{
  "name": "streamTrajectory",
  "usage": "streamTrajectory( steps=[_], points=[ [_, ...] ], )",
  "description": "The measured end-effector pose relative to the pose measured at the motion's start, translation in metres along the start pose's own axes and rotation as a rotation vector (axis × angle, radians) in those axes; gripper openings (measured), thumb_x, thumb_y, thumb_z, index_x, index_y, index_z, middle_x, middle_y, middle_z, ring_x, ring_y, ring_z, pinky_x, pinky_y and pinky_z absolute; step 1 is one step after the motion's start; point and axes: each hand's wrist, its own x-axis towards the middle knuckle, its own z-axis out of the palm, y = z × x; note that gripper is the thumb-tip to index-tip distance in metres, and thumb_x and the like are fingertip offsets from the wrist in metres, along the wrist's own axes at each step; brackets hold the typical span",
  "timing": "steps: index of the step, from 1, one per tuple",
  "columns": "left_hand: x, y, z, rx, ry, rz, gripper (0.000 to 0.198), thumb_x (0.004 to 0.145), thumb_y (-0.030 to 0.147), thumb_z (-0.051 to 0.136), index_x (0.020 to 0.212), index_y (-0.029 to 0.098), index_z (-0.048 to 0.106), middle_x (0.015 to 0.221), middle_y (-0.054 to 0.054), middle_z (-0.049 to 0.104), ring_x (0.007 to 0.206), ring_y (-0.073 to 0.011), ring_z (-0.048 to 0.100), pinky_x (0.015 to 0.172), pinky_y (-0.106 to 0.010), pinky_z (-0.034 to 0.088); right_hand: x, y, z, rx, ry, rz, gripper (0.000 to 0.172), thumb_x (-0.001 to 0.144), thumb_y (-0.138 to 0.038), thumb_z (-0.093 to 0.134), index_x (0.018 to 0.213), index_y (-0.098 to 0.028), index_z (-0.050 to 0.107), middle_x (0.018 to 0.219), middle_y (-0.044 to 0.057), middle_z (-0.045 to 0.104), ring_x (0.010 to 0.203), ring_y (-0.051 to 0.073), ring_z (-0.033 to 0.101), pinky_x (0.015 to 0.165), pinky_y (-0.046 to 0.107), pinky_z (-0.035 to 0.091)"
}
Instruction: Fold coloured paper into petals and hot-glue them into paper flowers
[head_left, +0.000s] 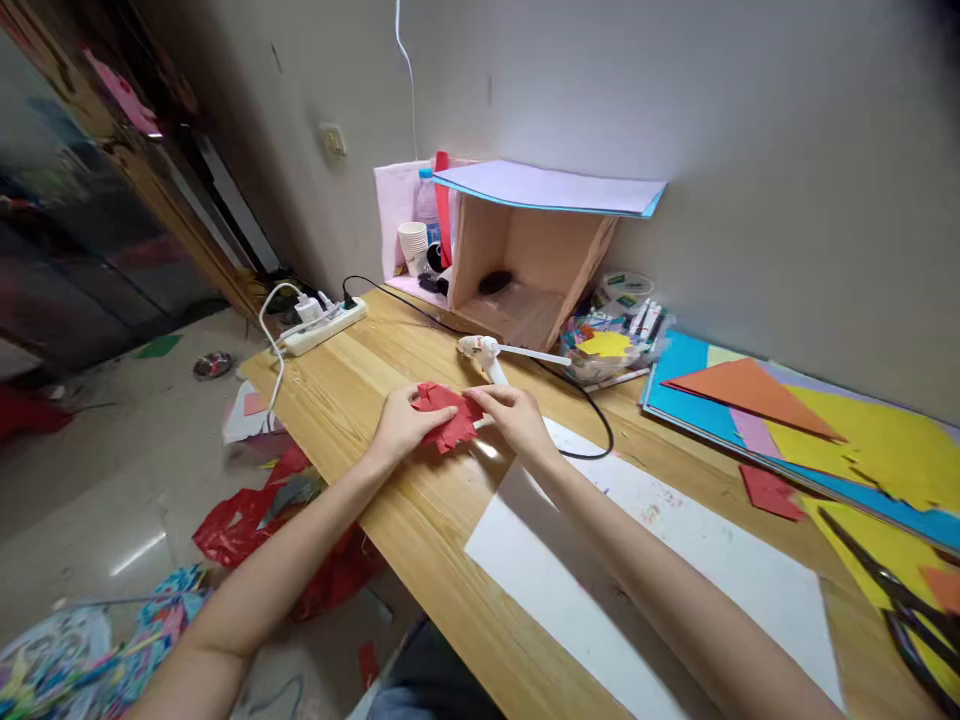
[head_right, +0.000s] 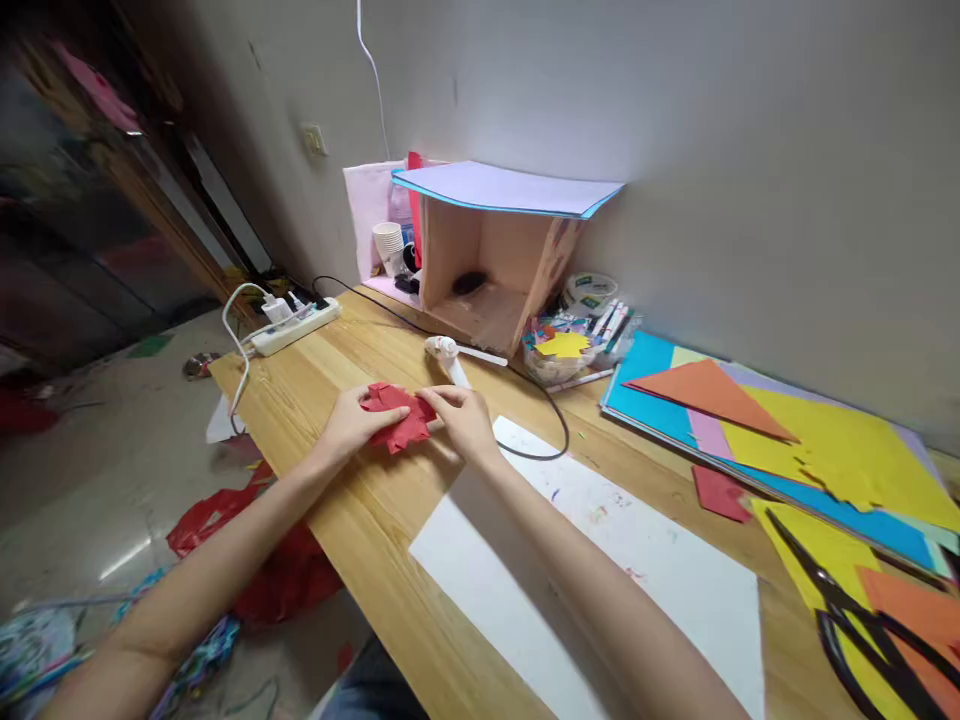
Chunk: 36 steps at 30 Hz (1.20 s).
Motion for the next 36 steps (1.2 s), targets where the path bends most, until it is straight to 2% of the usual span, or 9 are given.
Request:
streamTrajectory(
  steps=[2,5,8,13,22,26,30,33,36],
  points=[
    [0.000,-0.001,-0.001,-0.010,0.006,0.003,0.038,0.056,0.028,0.072,0.088,0.010,0.062,0.085,-0.007,0.067,0.074,-0.0167,0.062,0.069,-0.026,0.050,0.003,0.001,-0.004,-0.022,0.092,0.008,0.022,0.068,-0.037,0.063,0.073,-0.018,0.071,0.077,0.005,0.070,0.077,0.019,0.061,0.075,0.030,0.043],
    [-0.001,-0.002,-0.003,-0.013,0.031,0.015,0.038,0.056,0.029,0.072,0.088,0.010,0.062,0.084,-0.007,0.067,0.074,-0.0170,0.062,0.068,-0.027,0.050,0.003,0.002,-0.009,-0.038,0.154,-0.037,0.017,0.063,-0.034,0.068,0.066,-0.017,0.070,0.070,0.004,0.068,0.070,0.018,0.060,0.070,0.029,0.043],
    [0.000,-0.001,-0.004,-0.003,0.064,0.034,0.040,0.056,0.029,0.072,0.089,0.010,0.061,0.084,-0.007,0.067,0.075,-0.0172,0.062,0.069,-0.027,0.049,-0.001,0.003,-0.010,-0.094,0.098,-0.209,0.013,0.062,-0.030,0.071,0.065,-0.018,0.068,0.069,0.003,0.065,0.067,0.017,0.058,0.066,0.029,0.044],
    [-0.002,0.005,-0.003,-0.003,0.049,0.041,0.041,0.056,0.030,0.072,0.089,0.009,0.061,0.084,-0.007,0.067,0.075,-0.0166,0.062,0.070,-0.027,0.049,-0.006,0.004,-0.009,-0.425,0.025,-0.577,0.006,0.070,-0.023,0.066,0.075,-0.022,0.070,0.078,0.004,0.059,0.079,0.018,0.052,0.074,0.033,0.042],
    [-0.002,0.003,-0.005,-0.071,0.004,-0.023,0.038,0.055,0.031,0.072,0.086,0.011,0.060,0.080,-0.006,0.067,0.072,-0.0164,0.062,0.068,-0.027,0.050,-0.001,0.008,-0.007,-0.777,-0.008,-0.885,0.013,0.082,-0.018,0.051,0.077,-0.019,0.063,0.084,0.008,0.059,0.083,0.020,0.047,0.076,0.034,0.043],
    [-0.001,0.003,-0.005,-0.042,0.026,-0.033,0.037,0.053,0.031,0.073,0.082,0.011,0.060,0.080,-0.006,0.067,0.073,-0.0175,0.062,0.067,-0.028,0.050,0.000,0.008,-0.005,-0.865,-0.017,-0.895,0.012,0.083,-0.018,0.048,0.078,-0.017,0.060,0.087,0.010,0.059,0.085,0.021,0.046,0.077,0.036,0.043],
    [0.000,0.004,-0.006,0.012,0.045,0.002,0.036,0.054,0.030,0.073,0.082,0.011,0.061,0.082,-0.007,0.067,0.074,-0.0180,0.062,0.068,-0.028,0.049,-0.003,0.008,-0.005,-0.835,-0.002,-0.833,0.009,0.082,-0.018,0.049,0.079,-0.016,0.058,0.087,0.011,0.057,0.087,0.022,0.045,0.079,0.037,0.042],
    [0.001,0.002,-0.008,0.005,0.035,0.038,0.036,0.055,0.030,0.071,0.084,0.010,0.061,0.083,-0.008,0.067,0.073,-0.0175,0.062,0.070,-0.029,0.049,-0.007,0.005,-0.007,-0.723,-0.006,-0.745,0.008,0.083,-0.021,0.049,0.081,-0.017,0.056,0.090,0.010,0.055,0.091,0.022,0.045,0.082,0.039,0.040],
    [0.003,-0.002,-0.009,-0.006,0.039,0.067,0.034,0.057,0.030,0.070,0.082,0.010,0.061,0.081,-0.007,0.067,0.072,-0.0168,0.062,0.069,-0.028,0.048,-0.012,0.002,-0.013,-0.468,-0.087,-0.592,0.010,0.084,-0.027,0.048,0.083,-0.019,0.054,0.090,0.008,0.056,0.091,0.020,0.049,0.084,0.038,0.040]
  ],
)
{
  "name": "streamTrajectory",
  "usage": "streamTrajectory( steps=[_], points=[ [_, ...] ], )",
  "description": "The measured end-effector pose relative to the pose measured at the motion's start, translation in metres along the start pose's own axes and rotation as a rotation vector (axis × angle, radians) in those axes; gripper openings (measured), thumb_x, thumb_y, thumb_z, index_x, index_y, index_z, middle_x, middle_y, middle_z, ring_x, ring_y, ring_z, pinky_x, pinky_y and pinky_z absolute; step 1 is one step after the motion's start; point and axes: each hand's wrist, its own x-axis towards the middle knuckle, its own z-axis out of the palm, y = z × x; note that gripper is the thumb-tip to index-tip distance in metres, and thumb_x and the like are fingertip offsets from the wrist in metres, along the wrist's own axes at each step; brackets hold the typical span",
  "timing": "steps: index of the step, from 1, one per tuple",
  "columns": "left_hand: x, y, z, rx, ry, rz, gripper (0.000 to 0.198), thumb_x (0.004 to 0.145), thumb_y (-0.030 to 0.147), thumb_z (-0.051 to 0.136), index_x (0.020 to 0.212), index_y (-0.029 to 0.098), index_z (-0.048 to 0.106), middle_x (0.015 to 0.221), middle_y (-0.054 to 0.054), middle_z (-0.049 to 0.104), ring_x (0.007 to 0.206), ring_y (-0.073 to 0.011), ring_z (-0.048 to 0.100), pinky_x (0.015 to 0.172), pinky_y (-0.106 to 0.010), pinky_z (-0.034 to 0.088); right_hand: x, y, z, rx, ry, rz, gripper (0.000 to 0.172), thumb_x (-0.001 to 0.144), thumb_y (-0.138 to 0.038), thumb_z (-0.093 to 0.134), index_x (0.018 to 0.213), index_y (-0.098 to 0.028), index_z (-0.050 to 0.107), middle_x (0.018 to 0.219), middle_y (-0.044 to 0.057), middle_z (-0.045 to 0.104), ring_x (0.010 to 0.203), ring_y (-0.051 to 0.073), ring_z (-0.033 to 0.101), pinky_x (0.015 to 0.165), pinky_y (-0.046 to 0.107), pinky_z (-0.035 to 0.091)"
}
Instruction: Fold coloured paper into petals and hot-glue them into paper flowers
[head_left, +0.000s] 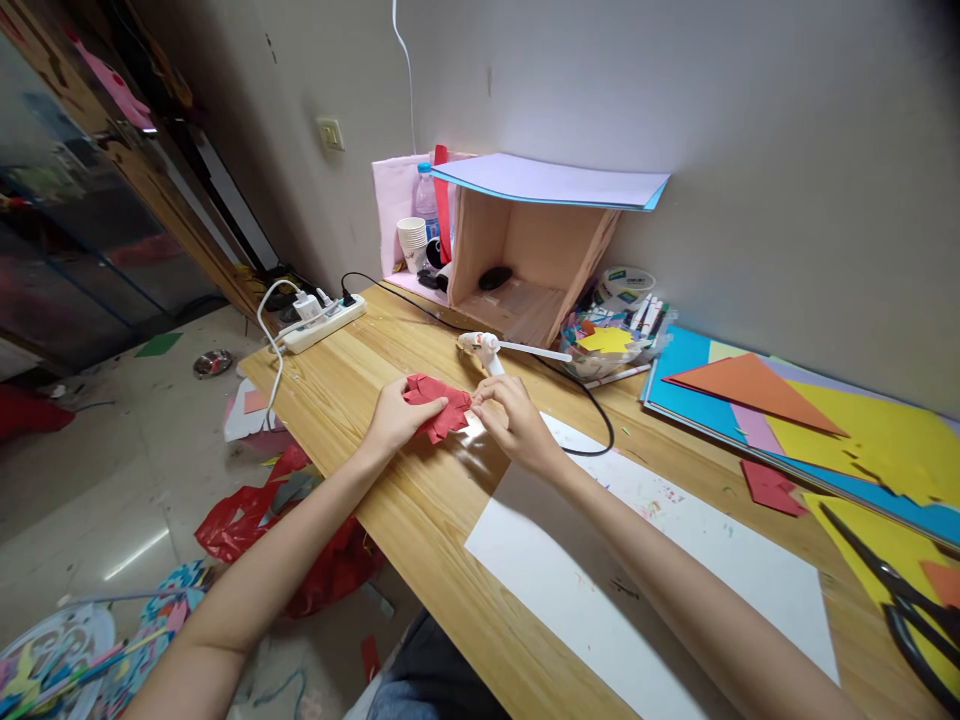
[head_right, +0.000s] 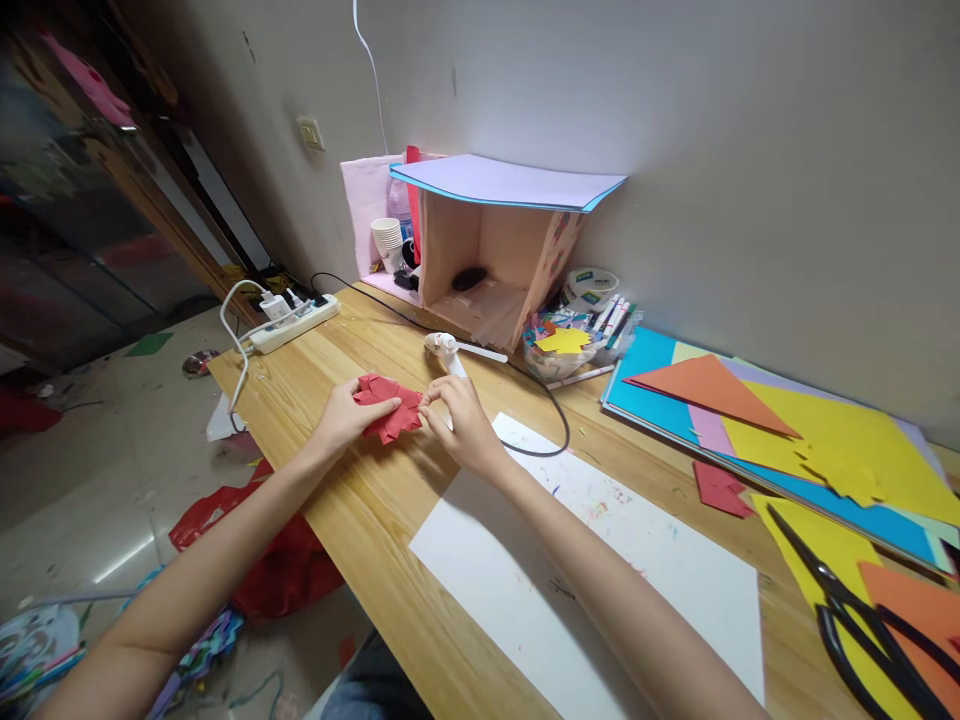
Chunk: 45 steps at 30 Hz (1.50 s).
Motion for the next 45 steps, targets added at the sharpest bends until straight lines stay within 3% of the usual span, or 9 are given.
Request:
streamTrajectory(
  steps=[6,9,13,17,21,25,28,35,45],
  points=[
    [0.005,-0.009,0.002,-0.025,0.123,-0.058,0.034,0.054,0.032,0.071,0.077,0.011,0.059,0.077,-0.006,0.067,0.068,-0.0168,0.062,0.066,-0.028,0.049,-0.012,0.008,-0.022,0.653,0.144,0.398,0.021,0.074,-0.037,0.061,0.076,-0.019,0.053,0.081,0.004,0.066,0.073,0.014,0.060,0.073,0.029,0.047],
    [0.005,-0.010,0.005,-0.069,0.132,-0.069,0.037,0.054,0.034,0.071,0.080,0.010,0.059,0.079,-0.008,0.067,0.070,-0.0174,0.062,0.066,-0.028,0.049,-0.023,0.015,-0.039,0.735,0.247,0.526,0.023,0.065,-0.032,0.071,0.071,-0.019,0.054,0.075,0.003,0.068,0.072,0.014,0.063,0.072,0.028,0.048],
    [0.001,0.000,0.019,-0.057,0.031,-0.093,0.037,0.055,0.034,0.071,0.081,0.010,0.058,0.083,-0.009,0.067,0.072,-0.0178,0.063,0.069,-0.028,0.050,-0.039,0.026,-0.070,0.657,0.339,0.574,0.024,0.058,-0.028,0.076,0.072,-0.019,0.059,0.072,0.001,0.068,0.076,0.017,0.065,0.073,0.030,0.048],
    [-0.005,0.016,0.053,-0.106,-0.175,-0.115,0.038,0.056,0.032,0.072,0.084,0.011,0.057,0.084,-0.009,0.068,0.074,-0.0187,0.064,0.069,-0.028,0.050,-0.044,0.034,-0.102,0.512,0.450,0.512,0.023,0.057,-0.029,0.075,0.075,-0.020,0.064,0.077,0.003,0.068,0.080,0.020,0.064,0.079,0.034,0.048],
    [-0.006,0.031,0.101,-0.186,-0.383,-0.120,0.034,0.056,0.030,0.072,0.081,0.012,0.056,0.083,-0.008,0.068,0.073,-0.0186,0.064,0.069,-0.029,0.051,-0.035,0.032,-0.129,0.345,0.464,0.458,0.021,0.066,-0.032,0.067,0.082,-0.020,0.067,0.088,0.004,0.068,0.085,0.019,0.061,0.079,0.033,0.046],
    [-0.006,0.039,0.146,-0.117,-0.447,-0.026,0.027,0.059,0.028,0.069,0.078,0.013,0.057,0.078,-0.007,0.067,0.072,-0.0179,0.063,0.067,-0.027,0.050,-0.027,0.026,-0.144,0.257,0.481,0.478,0.021,0.069,-0.035,0.062,0.081,-0.018,0.065,0.087,0.005,0.066,0.080,0.018,0.059,0.065,0.029,0.046],
    [-0.009,0.032,0.165,-0.135,-0.508,-0.007,0.026,0.061,0.029,0.067,0.079,0.014,0.056,0.079,-0.007,0.067,0.071,-0.0172,0.062,0.065,-0.027,0.049,-0.028,0.026,-0.148,0.280,0.533,0.483,0.023,0.063,-0.035,0.068,0.076,-0.018,0.061,0.080,0.003,0.064,0.074,0.016,0.058,0.060,0.026,0.045],
    [-0.015,0.005,0.164,-0.069,-0.482,-0.010,0.029,0.062,0.033,0.067,0.081,0.013,0.058,0.081,-0.010,0.066,0.073,-0.0195,0.063,0.065,-0.029,0.049,-0.040,0.039,-0.149,0.347,0.492,0.484,0.024,0.062,-0.036,0.069,0.071,-0.016,0.059,0.070,0.002,0.063,0.067,0.014,0.058,0.065,0.027,0.045],
    [-0.015,0.006,0.163,-0.082,-0.488,-0.038,0.030,0.061,0.033,0.067,0.082,0.012,0.059,0.083,-0.011,0.066,0.075,-0.0202,0.063,0.067,-0.029,0.050,-0.046,0.049,-0.147,0.434,0.469,0.438,0.021,0.070,-0.032,0.062,0.085,-0.018,0.058,0.077,0.002,0.065,0.075,0.014,0.061,0.074,0.029,0.046]
  ],
)
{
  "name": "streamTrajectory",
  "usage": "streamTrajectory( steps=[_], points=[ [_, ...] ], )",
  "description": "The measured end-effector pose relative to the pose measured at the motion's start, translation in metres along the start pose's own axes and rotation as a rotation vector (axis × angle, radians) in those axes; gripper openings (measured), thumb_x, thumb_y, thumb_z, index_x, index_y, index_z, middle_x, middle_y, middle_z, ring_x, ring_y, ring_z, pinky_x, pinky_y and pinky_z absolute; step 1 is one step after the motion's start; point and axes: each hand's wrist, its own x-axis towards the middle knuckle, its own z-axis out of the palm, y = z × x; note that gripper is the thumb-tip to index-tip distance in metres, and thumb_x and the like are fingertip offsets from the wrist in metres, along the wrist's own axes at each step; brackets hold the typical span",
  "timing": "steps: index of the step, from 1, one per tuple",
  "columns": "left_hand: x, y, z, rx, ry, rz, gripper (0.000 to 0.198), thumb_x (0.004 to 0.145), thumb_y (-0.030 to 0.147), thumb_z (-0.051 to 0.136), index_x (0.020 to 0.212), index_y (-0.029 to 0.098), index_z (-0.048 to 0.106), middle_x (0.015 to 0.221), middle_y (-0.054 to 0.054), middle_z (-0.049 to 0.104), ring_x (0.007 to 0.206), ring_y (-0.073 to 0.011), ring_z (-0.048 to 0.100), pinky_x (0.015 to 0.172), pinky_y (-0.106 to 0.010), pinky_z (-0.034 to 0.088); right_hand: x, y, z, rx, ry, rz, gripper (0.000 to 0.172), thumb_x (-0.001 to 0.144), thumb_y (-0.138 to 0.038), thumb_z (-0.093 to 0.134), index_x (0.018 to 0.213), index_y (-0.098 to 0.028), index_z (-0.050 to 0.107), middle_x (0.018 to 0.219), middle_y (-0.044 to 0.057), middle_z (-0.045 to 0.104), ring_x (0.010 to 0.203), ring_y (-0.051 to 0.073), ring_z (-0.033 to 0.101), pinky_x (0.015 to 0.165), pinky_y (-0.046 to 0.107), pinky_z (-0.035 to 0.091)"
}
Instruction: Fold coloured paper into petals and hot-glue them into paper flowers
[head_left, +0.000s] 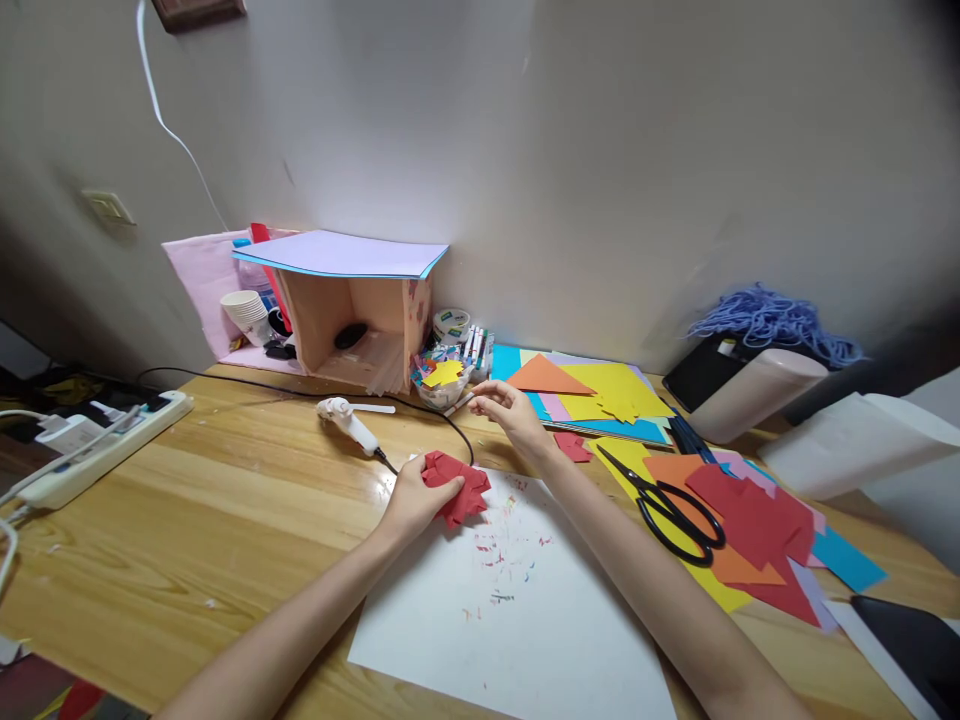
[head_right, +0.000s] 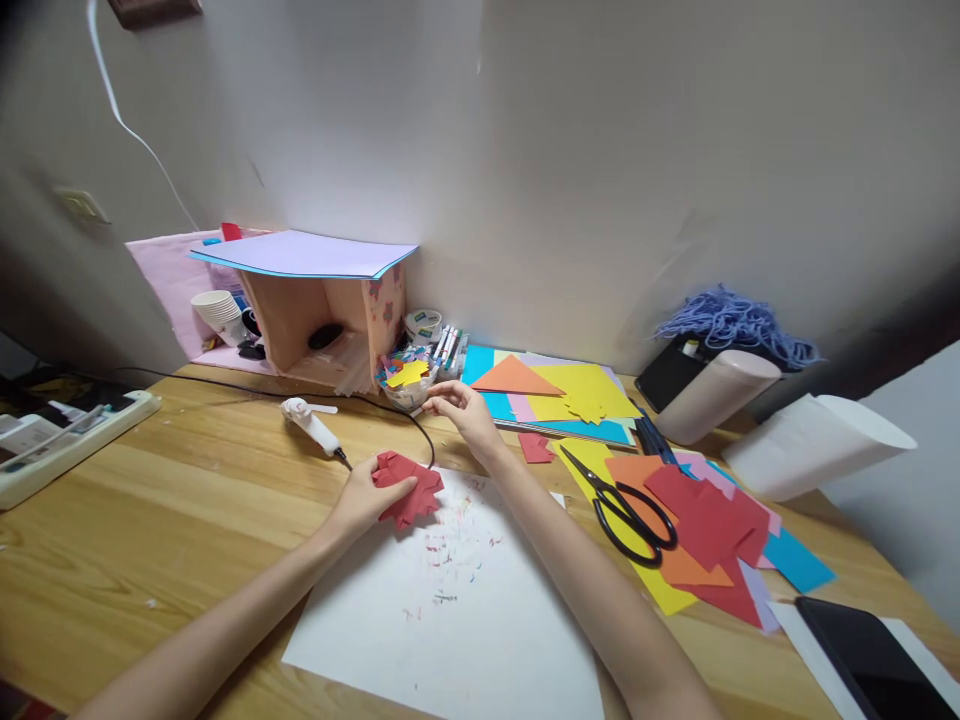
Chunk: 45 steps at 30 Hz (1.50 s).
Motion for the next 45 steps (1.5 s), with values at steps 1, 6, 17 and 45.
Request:
streamTrajectory(
  steps=[1,6,17,45],
  points=[
    [0.000,0.000,0.000,0.004,-0.002,-0.001,0.030,0.061,0.032,0.067,0.082,0.012,0.059,0.083,-0.011,0.066,0.075,-0.0203,0.063,0.067,-0.030,0.050,0.000,0.001,-0.001,-0.001,-0.003,-0.011,0.020,0.069,-0.031,0.063,0.084,-0.018,0.058,0.080,0.002,0.064,0.077,0.014,0.061,0.075,0.028,0.045],
    [-0.004,0.006,0.003,0.024,-0.024,0.011,0.026,0.062,0.032,0.066,0.079,0.013,0.058,0.077,-0.007,0.065,0.071,-0.0184,0.062,0.066,-0.029,0.049,0.002,0.008,-0.009,-0.030,-0.015,0.010,0.022,0.069,-0.030,0.063,0.087,-0.019,0.059,0.090,0.002,0.062,0.084,0.014,0.058,0.076,0.027,0.044],
    [-0.007,0.009,0.005,0.068,-0.007,0.026,0.023,0.061,0.028,0.065,0.078,0.014,0.058,0.075,-0.005,0.064,0.070,-0.0173,0.060,0.066,-0.028,0.048,0.005,0.016,-0.013,0.015,0.015,-0.029,0.038,0.055,-0.033,0.074,0.085,-0.019,0.055,0.083,0.000,0.056,0.077,0.012,0.054,0.075,0.026,0.045],
    [-0.004,0.005,0.005,0.098,-0.016,0.029,0.023,0.062,0.028,0.063,0.078,0.013,0.056,0.075,-0.005,0.062,0.069,-0.0160,0.058,0.064,-0.027,0.046,0.006,0.019,-0.018,0.265,0.045,0.042,0.033,0.051,-0.020,0.077,0.079,-0.020,0.060,0.065,-0.005,0.056,0.061,0.007,0.053,0.060,0.019,0.042]
  ],
)
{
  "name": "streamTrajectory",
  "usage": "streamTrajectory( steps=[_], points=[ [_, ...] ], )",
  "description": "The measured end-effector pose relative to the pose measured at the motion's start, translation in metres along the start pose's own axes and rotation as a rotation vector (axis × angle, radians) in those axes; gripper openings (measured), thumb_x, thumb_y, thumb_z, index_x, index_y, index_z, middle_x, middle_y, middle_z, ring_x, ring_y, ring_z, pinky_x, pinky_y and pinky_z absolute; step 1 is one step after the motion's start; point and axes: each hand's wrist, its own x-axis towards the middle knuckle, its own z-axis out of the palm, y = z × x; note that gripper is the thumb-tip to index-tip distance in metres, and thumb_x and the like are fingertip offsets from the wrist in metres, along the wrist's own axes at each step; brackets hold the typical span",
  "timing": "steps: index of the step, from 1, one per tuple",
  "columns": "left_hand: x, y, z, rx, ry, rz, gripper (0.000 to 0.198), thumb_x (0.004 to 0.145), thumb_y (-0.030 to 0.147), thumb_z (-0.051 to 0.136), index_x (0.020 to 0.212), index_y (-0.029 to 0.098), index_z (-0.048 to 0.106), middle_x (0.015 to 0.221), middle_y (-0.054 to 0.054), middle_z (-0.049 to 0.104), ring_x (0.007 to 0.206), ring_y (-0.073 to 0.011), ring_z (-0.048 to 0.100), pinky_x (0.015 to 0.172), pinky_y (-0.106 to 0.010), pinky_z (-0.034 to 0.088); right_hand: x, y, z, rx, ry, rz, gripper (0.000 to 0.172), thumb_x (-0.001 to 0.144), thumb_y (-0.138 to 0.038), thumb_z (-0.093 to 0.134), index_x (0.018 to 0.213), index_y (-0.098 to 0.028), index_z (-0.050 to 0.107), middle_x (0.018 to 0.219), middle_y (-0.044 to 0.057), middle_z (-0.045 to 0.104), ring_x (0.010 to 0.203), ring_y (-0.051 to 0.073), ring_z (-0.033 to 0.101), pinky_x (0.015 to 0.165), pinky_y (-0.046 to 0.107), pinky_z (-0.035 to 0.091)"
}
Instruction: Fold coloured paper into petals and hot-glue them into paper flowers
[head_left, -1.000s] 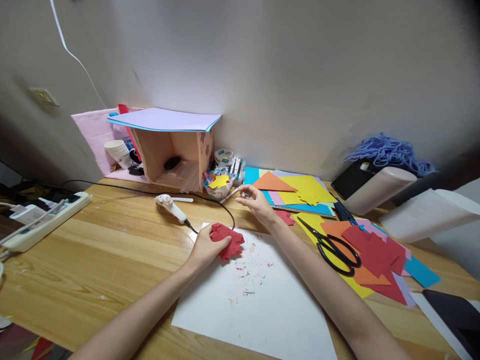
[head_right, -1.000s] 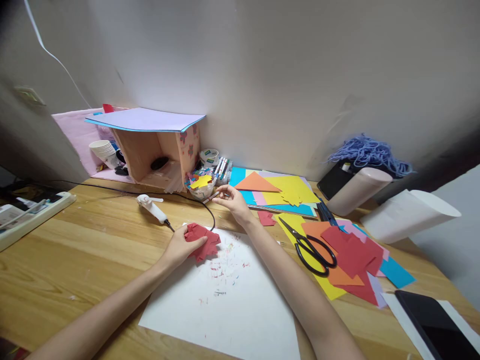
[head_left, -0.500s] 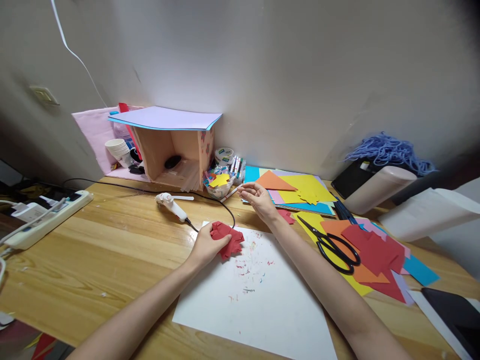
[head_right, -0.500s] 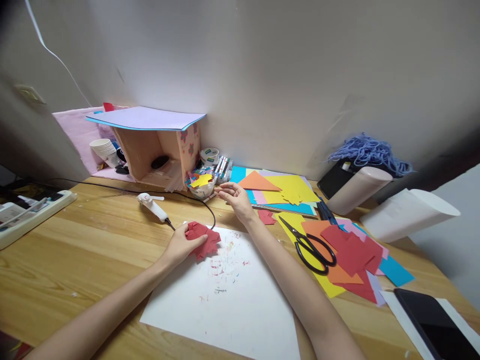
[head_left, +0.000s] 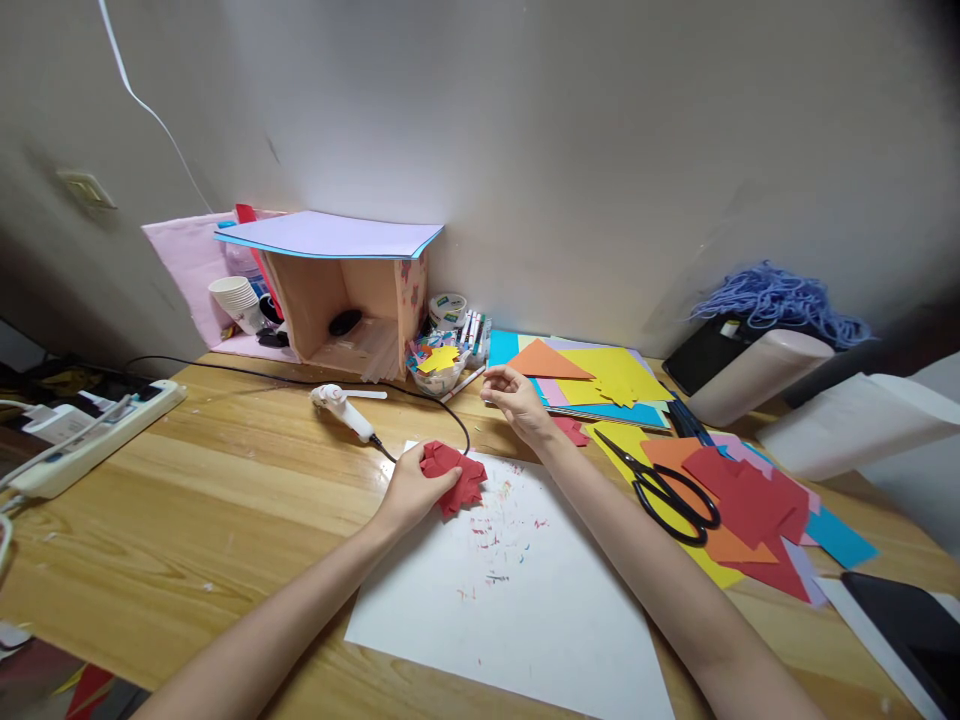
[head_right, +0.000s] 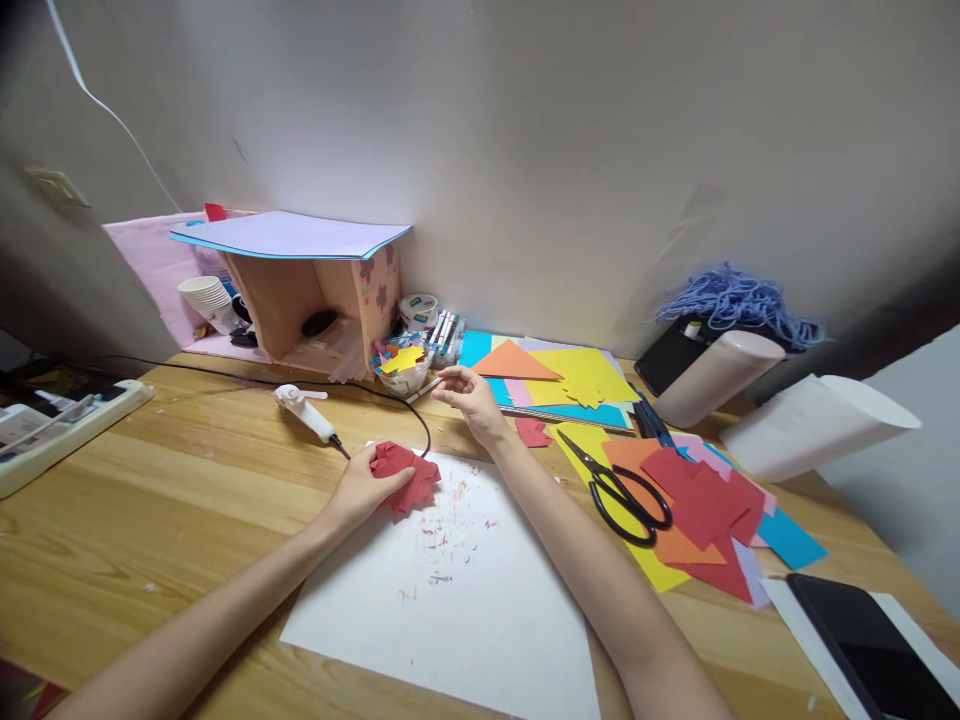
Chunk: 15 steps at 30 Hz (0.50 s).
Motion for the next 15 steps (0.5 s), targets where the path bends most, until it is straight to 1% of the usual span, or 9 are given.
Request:
streamTrajectory(
  steps=[4,7,9,13,15],
  points=[
    [0.0001,-0.0006,0.0003,0.004,0.002,-0.007,0.024,0.062,0.028,0.063,0.079,0.013,0.056,0.074,-0.004,0.062,0.069,-0.0159,0.058,0.064,-0.026,0.046,-0.0037,-0.0030,0.0033,0.089,-0.024,0.024,0.031,0.055,-0.020,0.075,0.082,-0.021,0.058,0.065,-0.006,0.048,0.060,0.006,0.048,0.061,0.018,0.042],
    [-0.0002,-0.0003,0.0002,0.013,0.008,-0.005,0.023,0.062,0.028,0.063,0.079,0.013,0.057,0.075,-0.004,0.062,0.070,-0.0156,0.058,0.064,-0.026,0.046,-0.0061,-0.0042,0.0041,0.153,-0.028,0.035,0.028,0.058,-0.018,0.073,0.079,-0.022,0.054,0.067,-0.006,0.044,0.062,0.006,0.047,0.065,0.018,0.042],
    [-0.0005,-0.0001,0.0002,0.020,0.010,0.000,0.023,0.063,0.028,0.063,0.079,0.013,0.057,0.075,-0.004,0.062,0.070,-0.0155,0.058,0.064,-0.026,0.046,-0.0068,-0.0048,0.0040,0.170,-0.046,0.035,0.028,0.060,-0.016,0.071,0.080,-0.022,0.052,0.069,-0.006,0.042,0.064,0.006,0.047,0.067,0.018,0.042],
    [-0.0007,-0.0010,0.0007,0.015,0.004,0.003,0.023,0.063,0.028,0.063,0.080,0.013,0.057,0.075,-0.004,0.062,0.069,-0.0153,0.058,0.064,-0.026,0.046,-0.0065,-0.0064,0.0039,0.174,-0.068,0.003,0.032,0.061,-0.014,0.068,0.085,-0.024,0.050,0.070,-0.006,0.038,0.064,0.006,0.045,0.064,0.017,0.041],
    [-0.0002,-0.0021,0.0010,0.003,0.001,0.000,0.024,0.063,0.028,0.063,0.081,0.013,0.057,0.075,-0.004,0.062,0.070,-0.0153,0.058,0.064,-0.026,0.046,-0.0060,-0.0074,0.0039,0.192,-0.090,-0.014,0.034,0.059,-0.012,0.067,0.085,-0.024,0.049,0.074,-0.005,0.040,0.062,0.006,0.044,0.063,0.018,0.041]
  ],
)
